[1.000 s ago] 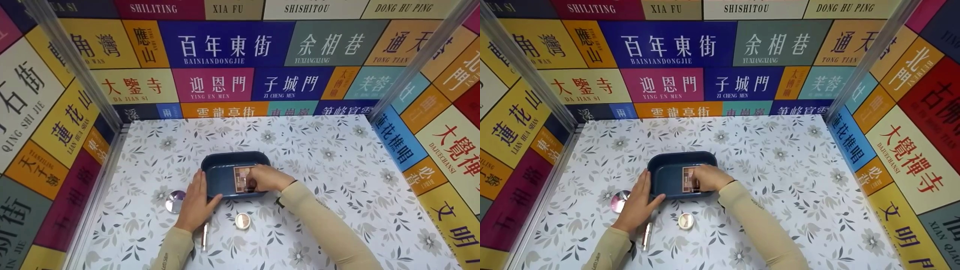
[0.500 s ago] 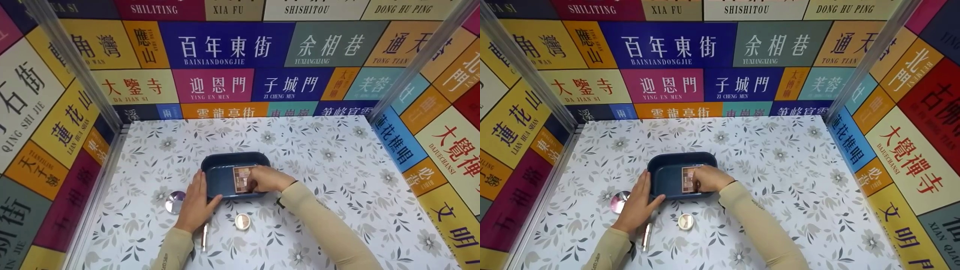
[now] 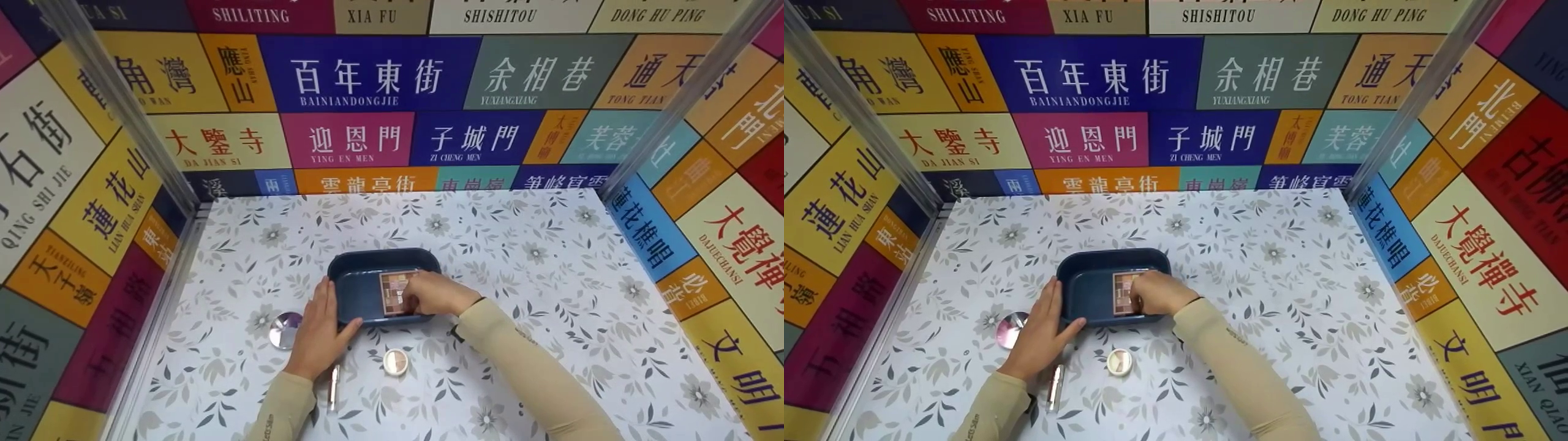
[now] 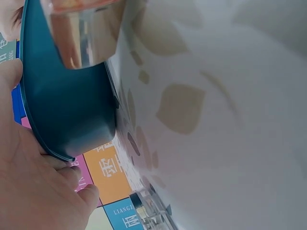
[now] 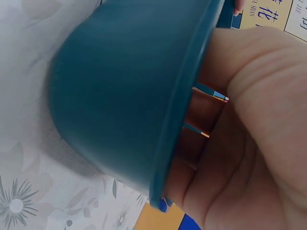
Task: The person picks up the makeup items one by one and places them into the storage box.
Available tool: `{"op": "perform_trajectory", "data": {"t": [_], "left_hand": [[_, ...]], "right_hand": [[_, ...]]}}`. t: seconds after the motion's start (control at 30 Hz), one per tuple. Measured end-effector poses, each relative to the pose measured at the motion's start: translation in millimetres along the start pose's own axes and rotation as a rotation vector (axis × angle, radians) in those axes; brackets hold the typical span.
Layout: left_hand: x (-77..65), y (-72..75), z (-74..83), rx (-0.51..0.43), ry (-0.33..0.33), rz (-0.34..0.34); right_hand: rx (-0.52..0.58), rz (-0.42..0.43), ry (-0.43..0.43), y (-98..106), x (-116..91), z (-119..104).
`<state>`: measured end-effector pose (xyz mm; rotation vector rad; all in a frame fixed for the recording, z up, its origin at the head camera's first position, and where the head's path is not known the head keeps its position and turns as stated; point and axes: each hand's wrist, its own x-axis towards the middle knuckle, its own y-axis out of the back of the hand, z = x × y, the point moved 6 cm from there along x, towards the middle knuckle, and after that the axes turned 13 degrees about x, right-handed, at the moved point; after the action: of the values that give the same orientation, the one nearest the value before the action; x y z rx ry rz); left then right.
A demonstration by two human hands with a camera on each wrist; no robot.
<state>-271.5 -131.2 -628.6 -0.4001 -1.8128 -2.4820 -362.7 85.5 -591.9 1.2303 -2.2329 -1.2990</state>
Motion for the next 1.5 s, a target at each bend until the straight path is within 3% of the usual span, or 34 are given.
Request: {"op": "perform_trajectory", "data": {"t": [0.5, 0.63, 0.97, 1.2, 1.33, 1.5], "left_hand": [[-0.2, -1.6, -1.5, 0.012, -0.006, 0.01], [-0.7, -0.4, -0.9, 0.013, -0.017, 0.021], [0.8, -1.1, -1.7, 0.005, 0.006, -0.027], [1.0, -0.9, -1.2, 0.001, 0.005, -0.032], [0.9, -2.4, -1.9, -0.005, 0.007, -0.041], [0.7, -0.1, -1.0, -0.008, -0.01, 0.003]], "right_hand": [[-0.021, 0.065, -0.02, 7, -6, -8], [-0.017, 0.108, -0.005, 10, -10, -11], [-0.005, 0.253, 0.002, 24, -23, -13], [-0.018, 0.302, -0.046, 27, -32, -5], [-0.028, 0.329, -0.021, 26, -36, -2], [-0.041, 0.382, -0.021, 25, -45, 1]]}}
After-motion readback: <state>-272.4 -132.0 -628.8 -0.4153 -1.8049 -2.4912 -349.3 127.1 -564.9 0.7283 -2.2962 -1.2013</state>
